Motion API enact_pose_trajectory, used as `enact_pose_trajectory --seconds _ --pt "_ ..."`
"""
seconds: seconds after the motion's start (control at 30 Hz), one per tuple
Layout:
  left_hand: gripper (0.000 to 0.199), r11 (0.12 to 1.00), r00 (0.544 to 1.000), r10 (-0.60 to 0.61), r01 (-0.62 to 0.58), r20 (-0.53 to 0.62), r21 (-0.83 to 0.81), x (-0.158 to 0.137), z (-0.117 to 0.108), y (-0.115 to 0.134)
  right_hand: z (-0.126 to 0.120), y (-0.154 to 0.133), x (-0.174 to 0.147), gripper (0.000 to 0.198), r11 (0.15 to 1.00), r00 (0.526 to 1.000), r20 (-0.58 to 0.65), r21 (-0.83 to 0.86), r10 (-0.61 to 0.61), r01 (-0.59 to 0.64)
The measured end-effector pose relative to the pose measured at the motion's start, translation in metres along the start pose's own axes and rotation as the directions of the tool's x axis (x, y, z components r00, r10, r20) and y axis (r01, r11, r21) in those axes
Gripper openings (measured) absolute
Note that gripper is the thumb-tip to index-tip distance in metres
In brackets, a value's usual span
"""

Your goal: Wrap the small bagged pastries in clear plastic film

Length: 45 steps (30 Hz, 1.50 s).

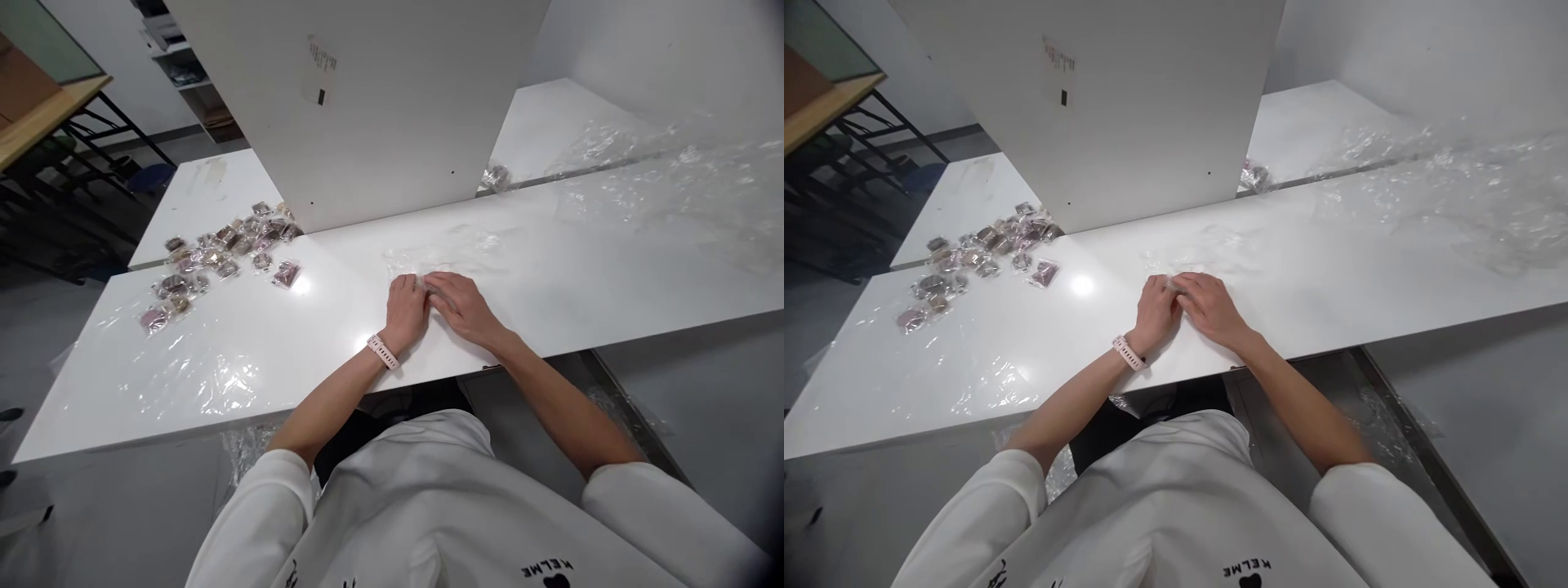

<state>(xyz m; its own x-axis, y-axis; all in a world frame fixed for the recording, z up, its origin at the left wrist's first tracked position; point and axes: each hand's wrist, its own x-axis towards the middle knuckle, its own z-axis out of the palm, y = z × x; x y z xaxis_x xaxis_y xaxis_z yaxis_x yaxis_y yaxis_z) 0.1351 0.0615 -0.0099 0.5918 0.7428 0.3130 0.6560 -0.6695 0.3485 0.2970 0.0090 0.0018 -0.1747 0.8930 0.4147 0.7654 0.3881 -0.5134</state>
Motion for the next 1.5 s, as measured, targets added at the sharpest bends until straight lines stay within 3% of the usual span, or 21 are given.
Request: enact_pose_trajectory --seconds 0.07,0.2,0.3,0.37,0.43,0.5,0.6,0.67,0.73,0.87,0.97,1.07,1.17,1.23,1.27,1.3,1.37,1.43,1.5 --pt "0.017 0.994 0.996 0.086 -0.083 0.032 -0.068 -0.008 -0.005 -0.010 0.003 0.007 0.006 0.047 0.999 0.988 0.147 0.026 -0.050 0.046" --pt "0.049 0.971 0.980 0.198 -0.192 0.030 -0.143 -0.019 -0.022 -0.026 -0.001 0.031 0.012 0.066 0.992 0.930 0.350 0.085 -0.115 0.091" --pt "0.056 0.950 0.950 0.301 -0.293 0.080 -0.106 -0.016 -0.028 -0.029 -0.013 0.038 0.017 0.058 0.981 0.891 0.428 0.171 -0.153 0.086" --pt "0.056 0.947 0.940 0.319 -0.311 0.116 -0.082 -0.012 -0.027 -0.029 -0.024 0.039 0.020 0.053 0.967 0.871 0.472 0.253 -0.137 0.015" --pt "0.053 0.955 0.948 0.295 -0.290 0.119 -0.055 -0.010 -0.024 -0.028 -0.036 0.042 0.023 0.046 0.938 0.872 0.488 0.317 -0.032 -0.143" --pt "0.049 0.959 0.953 0.285 -0.284 0.104 -0.021 -0.010 -0.020 -0.027 -0.048 0.049 0.029 0.044 0.856 0.885 0.411 0.356 0.218 -0.376" --pt "0.048 0.945 0.943 0.321 -0.325 0.086 0.037 -0.011 -0.018 -0.026 -0.060 0.064 0.051 0.056 0.619 0.781 0.263 0.490 0.566 -0.614" --pt "0.049 0.932 0.932 0.351 -0.357 0.087 0.066 -0.012 -0.018 -0.026 -0.061 0.070 0.074 0.061 0.502 0.731 0.279 0.574 0.623 -0.647" --pt "0.051 0.924 0.926 0.365 -0.373 0.095 0.084 -0.012 -0.019 -0.025 -0.057 0.072 0.100 0.057 0.462 0.711 0.301 0.589 0.635 -0.663" --pt "0.046 0.930 0.931 0.348 -0.357 0.113 0.081 -0.012 -0.023 -0.022 -0.046 0.062 0.142 0.031 0.557 0.701 0.325 0.436 0.635 -0.707" --pt "0.041 0.942 0.941 0.321 -0.329 0.109 0.063 -0.014 -0.024 -0.019 -0.044 0.054 0.156 0.023 0.658 0.780 0.344 0.420 0.522 -0.626" --pt "0.039 0.946 0.945 0.309 -0.317 0.109 0.071 -0.017 -0.024 -0.018 -0.046 0.046 0.156 0.021 0.615 0.828 0.439 0.559 0.350 -0.556" --pt "0.036 0.950 0.949 0.295 -0.304 0.108 0.077 -0.019 -0.023 -0.018 -0.042 0.037 0.151 0.030 0.526 0.744 0.647 0.580 0.166 -0.622" --pt "0.035 0.953 0.952 0.290 -0.297 0.101 0.062 -0.020 -0.021 -0.019 -0.034 0.034 0.151 0.029 0.537 0.691 0.717 0.549 0.091 -0.641" --pt "0.035 0.954 0.952 0.289 -0.295 0.100 0.052 -0.020 -0.020 -0.019 -0.029 0.035 0.153 0.027 0.550 0.716 0.689 0.558 0.111 -0.622" --pt "0.035 0.955 0.952 0.289 -0.294 0.100 0.045 -0.021 -0.020 -0.019 -0.024 0.036 0.156 0.025 0.563 0.770 0.613 0.579 0.176 -0.590" --pt "0.033 0.955 0.953 0.286 -0.292 0.104 0.046 -0.022 -0.019 -0.019 -0.016 0.043 0.163 0.025 0.600 0.852 0.353 0.605 0.387 -0.523" --pt "0.030 0.955 0.954 0.282 -0.289 0.102 0.066 -0.023 -0.020 -0.019 -0.012 0.049 0.168 0.024 0.653 0.834 0.185 0.544 0.519 -0.527" --pt "0.028 0.950 0.952 0.291 -0.299 0.091 0.088 -0.023 -0.020 -0.019 -0.015 0.053 0.166 0.032 0.739 0.845 0.242 0.410 0.477 -0.534"
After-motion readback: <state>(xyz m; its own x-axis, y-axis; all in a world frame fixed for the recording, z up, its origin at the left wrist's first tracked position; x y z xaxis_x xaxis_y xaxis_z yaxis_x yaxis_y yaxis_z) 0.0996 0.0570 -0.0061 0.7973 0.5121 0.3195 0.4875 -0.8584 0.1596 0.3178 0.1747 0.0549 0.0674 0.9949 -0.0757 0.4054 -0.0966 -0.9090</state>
